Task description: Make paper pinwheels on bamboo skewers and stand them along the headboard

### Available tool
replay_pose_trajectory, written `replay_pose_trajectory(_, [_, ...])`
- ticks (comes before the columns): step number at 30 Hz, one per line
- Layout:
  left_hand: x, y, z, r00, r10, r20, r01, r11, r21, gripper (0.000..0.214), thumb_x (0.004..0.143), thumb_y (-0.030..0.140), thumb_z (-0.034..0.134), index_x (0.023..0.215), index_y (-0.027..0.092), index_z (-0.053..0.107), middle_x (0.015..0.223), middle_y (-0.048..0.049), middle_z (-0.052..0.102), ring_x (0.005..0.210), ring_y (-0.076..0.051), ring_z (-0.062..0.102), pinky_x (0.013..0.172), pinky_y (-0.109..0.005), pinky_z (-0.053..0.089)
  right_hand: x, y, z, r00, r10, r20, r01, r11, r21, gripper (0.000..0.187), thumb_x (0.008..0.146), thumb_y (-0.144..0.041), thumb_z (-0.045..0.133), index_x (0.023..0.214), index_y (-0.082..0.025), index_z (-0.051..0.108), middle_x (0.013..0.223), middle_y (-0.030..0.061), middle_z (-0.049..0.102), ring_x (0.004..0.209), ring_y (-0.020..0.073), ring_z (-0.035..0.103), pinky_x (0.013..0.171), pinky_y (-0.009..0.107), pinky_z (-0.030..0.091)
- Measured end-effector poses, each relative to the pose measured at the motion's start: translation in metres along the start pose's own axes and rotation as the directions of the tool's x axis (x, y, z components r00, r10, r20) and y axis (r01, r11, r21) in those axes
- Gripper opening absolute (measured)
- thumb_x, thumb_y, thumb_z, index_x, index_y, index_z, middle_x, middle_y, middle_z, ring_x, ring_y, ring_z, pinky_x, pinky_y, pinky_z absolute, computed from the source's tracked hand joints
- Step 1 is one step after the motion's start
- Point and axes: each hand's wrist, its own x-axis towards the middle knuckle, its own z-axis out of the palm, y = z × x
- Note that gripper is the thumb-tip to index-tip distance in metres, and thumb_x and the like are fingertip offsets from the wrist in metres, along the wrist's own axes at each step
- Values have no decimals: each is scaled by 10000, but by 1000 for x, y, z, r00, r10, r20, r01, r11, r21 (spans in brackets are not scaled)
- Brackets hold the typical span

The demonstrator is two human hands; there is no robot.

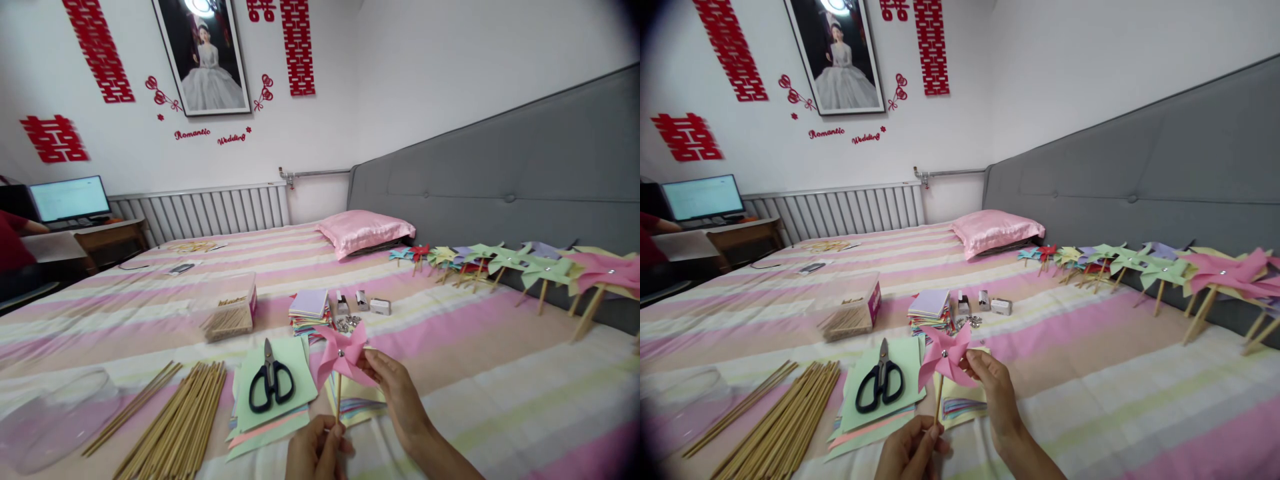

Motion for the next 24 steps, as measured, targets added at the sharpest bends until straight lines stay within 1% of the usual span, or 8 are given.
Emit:
replay_pose_trajectory(4, [2, -5, 2, 998, 3, -56, -3, 1000, 4, 466, 691, 603, 486, 715, 142, 550, 600, -59, 671, 316, -70, 462, 345, -184, 287, -1, -1, 1, 1000, -7, 3, 7, 1000, -7, 271, 760, -406, 562, 754, -155, 663, 724, 40, 637, 720, 189, 536, 749, 303, 407])
replay_pose_trajectory(7, [3, -9, 3, 998, -6, -62, 7, 1000, 12, 480, 682, 615, 485, 716, 141, 555, 597, -57, 668, 314, -66, 459, 343, -179, 284, 0, -1, 1, 1000, 1, 0, -1, 1000, 2, 271, 756, -410, 565, 752, -157, 663, 742, 46, 644, 734, 197, 543, 753, 314, 407])
replay_pose_trajectory(11, [2, -6, 2, 999, -3, -46, 3, 1000, 16, 460, 705, 593, 478, 723, 139, 546, 604, -58, 668, 322, -64, 464, 347, -177, 291, 0, -1, 1, 1000, -6, -11, 6, 1000, 0, 274, 756, -406, 565, 773, -155, 671, 745, 42, 643, 737, 192, 540, 769, 325, 406])
replay_pose_trajectory(16, [-1, 3, -1, 1000, -14, 10, 15, 1000, -18, 412, 733, 543, 488, 744, 134, 542, 641, -64, 674, 350, -63, 476, 372, -180, 314, 0, -1, 1, 1000, -7, -9, 7, 1000, -3, 265, 759, -405, 564, 750, -163, 670, 732, 27, 641, 727, 184, 537, 754, 309, 407])
replay_pose_trajectory(19, [0, 1, 0, 1000, -9, -22, 9, 1000, -14, 448, 711, 575, 489, 731, 131, 550, 622, -61, 670, 337, -62, 466, 360, -176, 293, 0, -1, 0, 1000, -2, -20, 2, 1000, 7, 270, 736, -411, 589, 746, -155, 674, 739, 38, 648, 753, 197, 546, 747, 302, 410])
replay_pose_trajectory(24, [3, -7, 3, 998, -19, -63, 19, 1000, -7, 481, 674, 616, 496, 724, 141, 556, 600, -53, 668, 313, -66, 458, 345, -179, 279, 0, -2, 0, 1000, 1, -29, -1, 1000, -16, 281, 742, -420, 578, 753, -155, 670, 741, 44, 646, 783, 210, 547, 758, 316, 410])
